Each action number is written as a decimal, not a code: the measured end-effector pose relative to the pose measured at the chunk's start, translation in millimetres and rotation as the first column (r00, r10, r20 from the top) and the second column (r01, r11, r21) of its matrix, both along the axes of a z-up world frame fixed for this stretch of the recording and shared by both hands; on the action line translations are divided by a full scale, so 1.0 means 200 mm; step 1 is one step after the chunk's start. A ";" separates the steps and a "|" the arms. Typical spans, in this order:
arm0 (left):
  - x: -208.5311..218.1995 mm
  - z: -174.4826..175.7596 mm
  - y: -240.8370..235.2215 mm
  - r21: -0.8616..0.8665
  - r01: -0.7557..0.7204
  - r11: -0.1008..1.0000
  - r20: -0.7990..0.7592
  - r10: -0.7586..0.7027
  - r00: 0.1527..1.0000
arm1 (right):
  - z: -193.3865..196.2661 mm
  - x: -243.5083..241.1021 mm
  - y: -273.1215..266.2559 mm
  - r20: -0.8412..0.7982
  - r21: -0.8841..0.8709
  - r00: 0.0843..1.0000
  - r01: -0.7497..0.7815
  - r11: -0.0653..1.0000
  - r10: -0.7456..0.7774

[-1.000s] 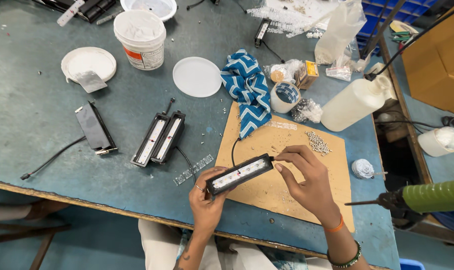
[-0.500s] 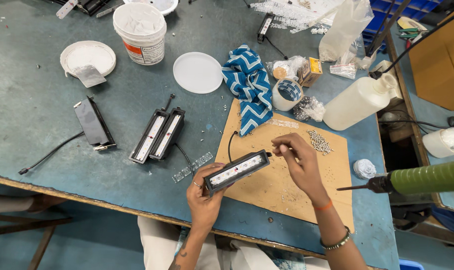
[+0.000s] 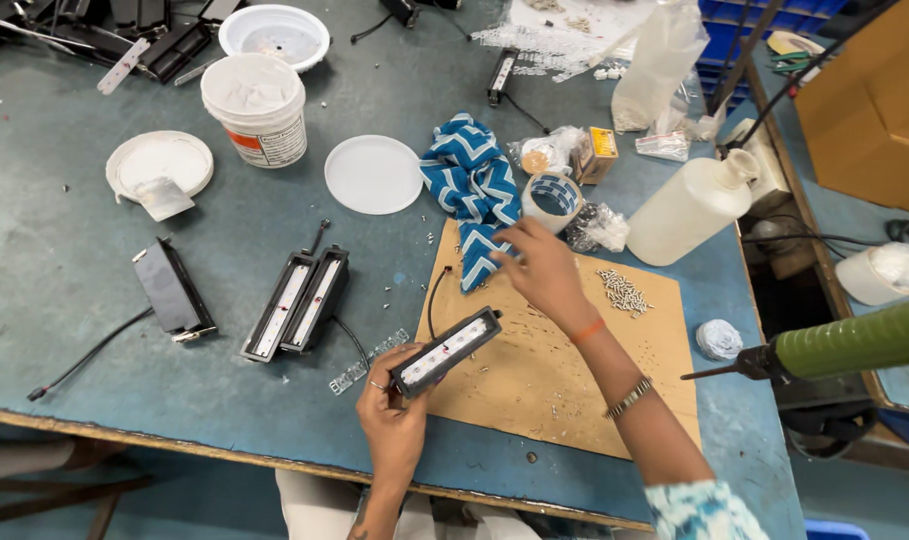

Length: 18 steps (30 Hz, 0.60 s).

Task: The person assembles an LED light fixture by inserting an LED strip into a black housing, securing it with screws using a green power drill, and then attaching a wire connector to the strip. The person works at a cluttered table with various tools and components.

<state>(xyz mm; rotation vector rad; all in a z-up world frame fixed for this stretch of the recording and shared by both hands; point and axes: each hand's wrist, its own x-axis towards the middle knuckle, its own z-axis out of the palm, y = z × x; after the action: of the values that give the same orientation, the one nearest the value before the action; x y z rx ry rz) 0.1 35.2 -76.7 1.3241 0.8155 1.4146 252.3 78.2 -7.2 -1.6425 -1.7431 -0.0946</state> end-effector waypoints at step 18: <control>0.00 0.02 0.02 0.027 -0.039 0.999 -0.134 0.042 0.990 | 0.05 -0.27 -0.23 0.005 0.118 0.952 -0.304 0.945 0.306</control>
<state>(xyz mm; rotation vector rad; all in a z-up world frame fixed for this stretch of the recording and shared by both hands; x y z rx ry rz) 0.2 39.4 -72.9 1.4409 0.9218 1.3816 198.2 31.7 2.1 -1.2704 -1.9226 -0.0392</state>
